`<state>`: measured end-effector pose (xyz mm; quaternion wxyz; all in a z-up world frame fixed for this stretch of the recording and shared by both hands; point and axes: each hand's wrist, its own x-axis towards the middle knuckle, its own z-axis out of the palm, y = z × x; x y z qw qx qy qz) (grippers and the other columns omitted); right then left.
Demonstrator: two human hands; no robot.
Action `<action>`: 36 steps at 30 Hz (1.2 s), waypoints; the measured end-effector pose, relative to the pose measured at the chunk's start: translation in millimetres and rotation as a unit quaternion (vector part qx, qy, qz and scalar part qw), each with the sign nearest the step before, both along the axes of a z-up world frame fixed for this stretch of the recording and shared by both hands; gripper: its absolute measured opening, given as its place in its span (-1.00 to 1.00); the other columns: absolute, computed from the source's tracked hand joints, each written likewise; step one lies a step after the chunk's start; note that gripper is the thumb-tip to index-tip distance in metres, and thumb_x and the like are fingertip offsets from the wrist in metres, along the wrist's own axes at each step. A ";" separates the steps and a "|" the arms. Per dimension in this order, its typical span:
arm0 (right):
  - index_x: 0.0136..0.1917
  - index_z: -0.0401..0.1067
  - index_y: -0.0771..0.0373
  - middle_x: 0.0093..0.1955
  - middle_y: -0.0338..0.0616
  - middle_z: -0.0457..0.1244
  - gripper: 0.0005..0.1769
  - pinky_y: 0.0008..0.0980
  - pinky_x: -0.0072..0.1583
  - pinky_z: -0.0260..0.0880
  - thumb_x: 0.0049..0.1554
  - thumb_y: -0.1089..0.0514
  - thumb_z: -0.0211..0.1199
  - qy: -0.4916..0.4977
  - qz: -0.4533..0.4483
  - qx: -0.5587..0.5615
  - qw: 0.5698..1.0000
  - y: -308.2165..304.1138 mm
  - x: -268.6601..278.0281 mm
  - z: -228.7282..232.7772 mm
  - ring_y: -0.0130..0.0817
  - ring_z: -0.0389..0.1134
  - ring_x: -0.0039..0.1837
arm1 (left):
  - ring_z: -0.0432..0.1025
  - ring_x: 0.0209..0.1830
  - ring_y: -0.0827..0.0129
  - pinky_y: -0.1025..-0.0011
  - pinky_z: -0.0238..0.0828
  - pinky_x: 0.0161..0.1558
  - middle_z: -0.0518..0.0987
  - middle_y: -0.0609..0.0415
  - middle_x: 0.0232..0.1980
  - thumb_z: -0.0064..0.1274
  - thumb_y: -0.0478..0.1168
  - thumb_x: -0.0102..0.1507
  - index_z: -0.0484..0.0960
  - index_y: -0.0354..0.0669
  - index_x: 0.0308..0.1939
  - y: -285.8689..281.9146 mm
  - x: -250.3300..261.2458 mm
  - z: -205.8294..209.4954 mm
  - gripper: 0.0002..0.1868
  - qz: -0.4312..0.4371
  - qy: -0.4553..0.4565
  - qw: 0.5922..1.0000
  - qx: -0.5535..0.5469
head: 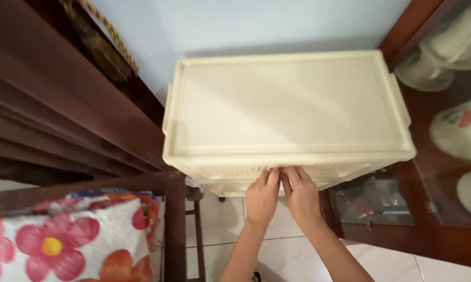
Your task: The person folds towels and patterned bed linens on a wooden table and places them into a white plastic storage cabinet. The person opens the cabinet doors, stacks the folded items inside, and closes the doors.
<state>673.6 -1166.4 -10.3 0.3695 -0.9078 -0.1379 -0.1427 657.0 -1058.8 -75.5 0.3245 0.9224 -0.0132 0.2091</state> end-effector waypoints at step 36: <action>0.31 0.09 0.80 0.46 0.43 0.05 -0.54 -0.45 0.40 0.38 0.34 0.33 0.12 -0.175 -0.240 -0.068 0.953 -284.9 -170.1 -155.6 -0.14 0.35 0.36 | 0.38 0.14 -0.08 0.13 0.46 -0.01 0.37 -0.37 0.19 0.15 -0.35 0.28 0.36 -0.46 0.19 120.9 -205.0 -60.0 -0.54 0.452 -0.280 0.817 0.222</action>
